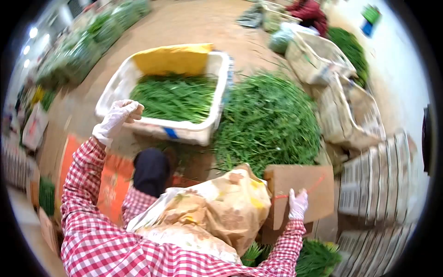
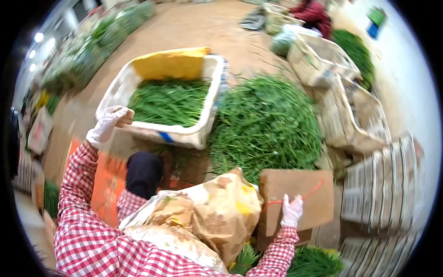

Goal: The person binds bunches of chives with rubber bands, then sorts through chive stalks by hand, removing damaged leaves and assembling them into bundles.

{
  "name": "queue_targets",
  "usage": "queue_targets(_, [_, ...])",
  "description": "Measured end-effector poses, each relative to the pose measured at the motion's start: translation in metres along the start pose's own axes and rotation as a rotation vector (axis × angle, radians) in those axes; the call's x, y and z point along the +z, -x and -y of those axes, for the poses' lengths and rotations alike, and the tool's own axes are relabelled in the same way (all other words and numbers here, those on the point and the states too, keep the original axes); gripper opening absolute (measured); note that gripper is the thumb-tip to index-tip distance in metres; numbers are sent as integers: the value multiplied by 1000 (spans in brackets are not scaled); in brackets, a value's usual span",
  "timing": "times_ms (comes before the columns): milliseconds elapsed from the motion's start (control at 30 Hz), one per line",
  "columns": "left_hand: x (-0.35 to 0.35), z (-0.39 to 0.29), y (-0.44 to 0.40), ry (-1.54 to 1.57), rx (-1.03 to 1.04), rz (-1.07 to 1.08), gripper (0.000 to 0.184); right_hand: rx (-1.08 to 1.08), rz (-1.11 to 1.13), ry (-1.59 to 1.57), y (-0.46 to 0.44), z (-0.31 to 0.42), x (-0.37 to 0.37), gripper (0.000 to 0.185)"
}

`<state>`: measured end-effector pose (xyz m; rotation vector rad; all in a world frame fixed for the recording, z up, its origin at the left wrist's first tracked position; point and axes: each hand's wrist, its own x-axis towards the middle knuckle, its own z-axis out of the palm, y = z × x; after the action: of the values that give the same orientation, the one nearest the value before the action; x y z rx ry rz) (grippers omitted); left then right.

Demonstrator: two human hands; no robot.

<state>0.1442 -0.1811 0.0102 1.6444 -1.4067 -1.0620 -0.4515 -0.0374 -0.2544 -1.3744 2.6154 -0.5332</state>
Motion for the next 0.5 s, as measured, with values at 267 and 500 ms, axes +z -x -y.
queue_targets(267, [-126, 193, -65, 100, -306, -92, 31, 28, 401, 443, -69, 65, -46, 55])
queue_targets(500, [-144, 200, -117, -141, -141, -96, 32, -423, 392, -3, -81, 350, -43, 46])
